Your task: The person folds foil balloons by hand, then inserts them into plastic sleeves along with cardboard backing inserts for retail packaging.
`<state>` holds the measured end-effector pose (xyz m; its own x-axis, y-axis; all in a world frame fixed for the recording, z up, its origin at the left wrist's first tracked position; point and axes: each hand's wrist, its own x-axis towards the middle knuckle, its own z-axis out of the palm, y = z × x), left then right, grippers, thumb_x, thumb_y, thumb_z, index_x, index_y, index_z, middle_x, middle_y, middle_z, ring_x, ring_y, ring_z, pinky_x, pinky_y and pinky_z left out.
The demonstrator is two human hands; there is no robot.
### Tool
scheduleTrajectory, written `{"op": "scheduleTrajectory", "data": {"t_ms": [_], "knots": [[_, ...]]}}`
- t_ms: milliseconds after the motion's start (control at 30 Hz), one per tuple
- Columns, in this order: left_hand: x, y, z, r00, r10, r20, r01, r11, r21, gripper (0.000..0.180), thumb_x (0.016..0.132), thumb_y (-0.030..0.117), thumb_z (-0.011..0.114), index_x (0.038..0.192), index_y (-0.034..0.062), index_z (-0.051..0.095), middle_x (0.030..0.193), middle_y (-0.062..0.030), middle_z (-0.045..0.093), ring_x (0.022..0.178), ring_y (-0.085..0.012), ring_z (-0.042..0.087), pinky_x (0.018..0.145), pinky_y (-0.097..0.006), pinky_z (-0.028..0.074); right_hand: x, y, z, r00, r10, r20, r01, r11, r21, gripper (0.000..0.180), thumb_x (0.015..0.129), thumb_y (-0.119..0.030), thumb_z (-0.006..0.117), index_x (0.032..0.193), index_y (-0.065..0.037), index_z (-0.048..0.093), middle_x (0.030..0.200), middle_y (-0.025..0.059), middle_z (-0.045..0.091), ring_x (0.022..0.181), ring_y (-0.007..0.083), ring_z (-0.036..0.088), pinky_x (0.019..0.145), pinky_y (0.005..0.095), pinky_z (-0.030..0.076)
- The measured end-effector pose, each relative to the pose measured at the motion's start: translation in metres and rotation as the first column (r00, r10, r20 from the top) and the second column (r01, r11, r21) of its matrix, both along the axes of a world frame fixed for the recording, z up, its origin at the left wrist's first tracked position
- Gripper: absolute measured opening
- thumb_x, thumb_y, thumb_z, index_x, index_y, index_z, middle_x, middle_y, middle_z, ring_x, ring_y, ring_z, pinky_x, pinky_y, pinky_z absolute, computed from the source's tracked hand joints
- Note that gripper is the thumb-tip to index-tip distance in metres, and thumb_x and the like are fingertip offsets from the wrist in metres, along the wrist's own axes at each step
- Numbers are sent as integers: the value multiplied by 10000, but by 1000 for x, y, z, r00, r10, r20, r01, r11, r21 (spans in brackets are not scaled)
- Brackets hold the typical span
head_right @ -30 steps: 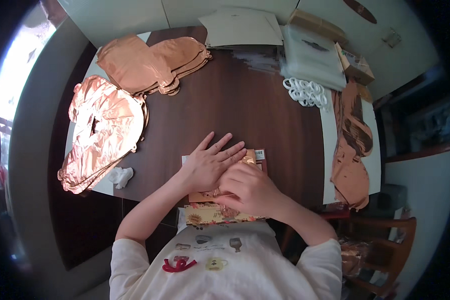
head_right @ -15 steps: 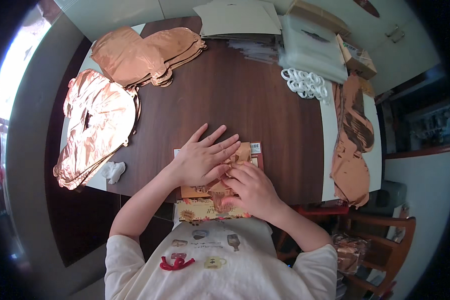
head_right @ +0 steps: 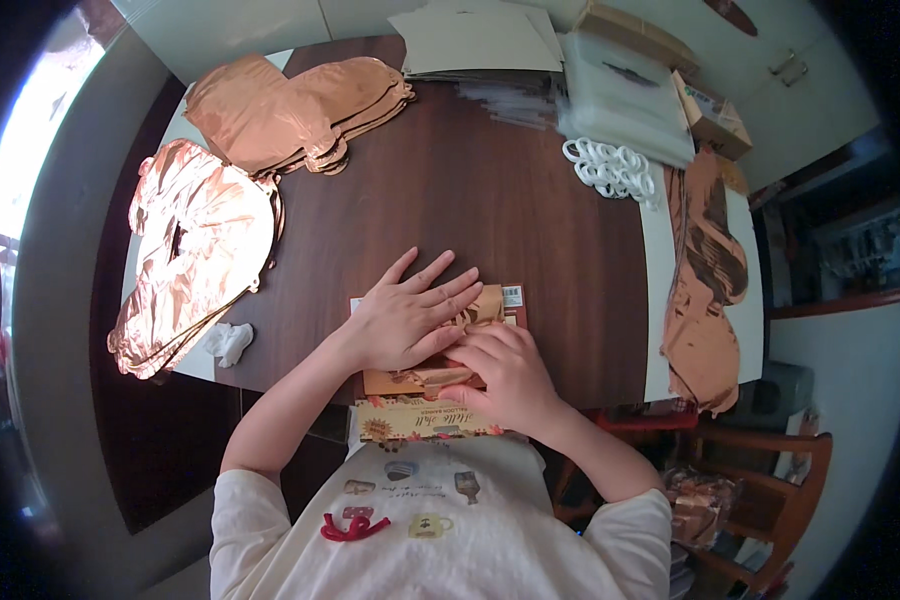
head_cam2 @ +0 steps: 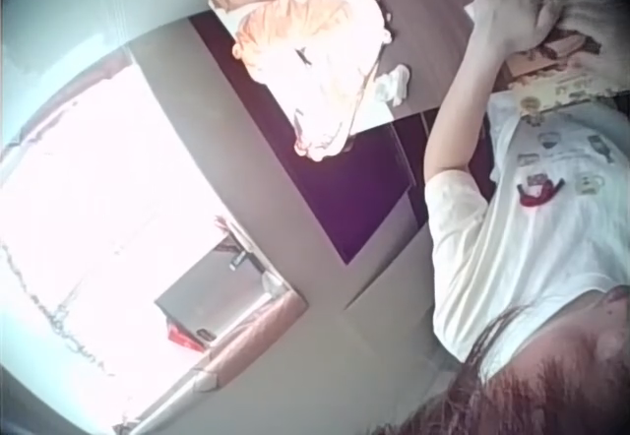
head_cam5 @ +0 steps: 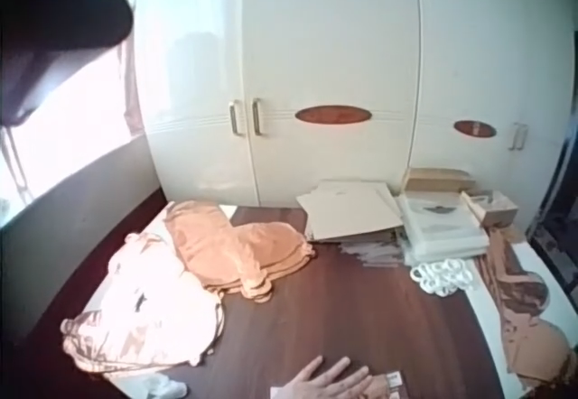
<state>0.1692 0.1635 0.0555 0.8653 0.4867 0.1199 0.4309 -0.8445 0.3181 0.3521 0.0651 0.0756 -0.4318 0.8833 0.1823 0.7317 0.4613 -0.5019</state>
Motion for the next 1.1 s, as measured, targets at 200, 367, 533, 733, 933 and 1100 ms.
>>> {"op": "scheduleTrajectory", "data": {"t_ms": [200,367,533,733,933,1100], "knots": [[-1,1,-3,999,15,47,-10,994,-108,567,950,450,275,1389,115,404,1438,-27,393,1387,-260,241,1130,-491,96,-4,8,-3,998,-58,-32,62,986,152,248,683,-218,716,876,-105,610,907,-14,597,905,179,557,827,373,408],[-2,1,-1,998,-1,59,7,995,-99,588,954,483,260,1391,116,402,1440,-34,390,1386,-266,241,1130,-489,94,-4,10,-8,968,-28,249,-112,839,533,105,727,-114,611,826,-122,576,780,-24,532,722,126,532,696,296,430],[-1,2,-1,999,2,41,2,996,-90,620,946,517,261,1396,111,393,1445,-35,381,1388,-268,234,1130,-489,96,1,18,-6,963,100,251,-225,812,539,142,723,-163,639,848,-176,574,784,-34,489,680,100,509,594,244,411],[0,2,-2,1000,-9,27,11,998,-61,660,937,553,252,1402,103,380,1452,-37,370,1391,-269,227,1129,-490,99,7,20,-6,920,298,256,-392,726,564,191,716,-220,671,892,-241,601,836,-58,480,749,88,512,588,237,408],[-1,1,-4,999,-8,33,10,998,-58,683,930,576,252,1401,98,379,1451,-39,372,1389,-273,232,1128,-490,98,8,20,-7,913,294,284,-404,750,523,128,725,-227,667,846,-229,621,871,-72,519,809,85,519,610,237,398],[-1,1,-4,998,-4,55,7,998,-61,691,926,586,257,1393,95,394,1444,-40,382,1388,-272,234,1128,-491,98,7,19,-5,916,292,276,-399,750,528,153,736,-227,657,883,-202,620,857,-66,539,768,89,526,613,240,394]]}}
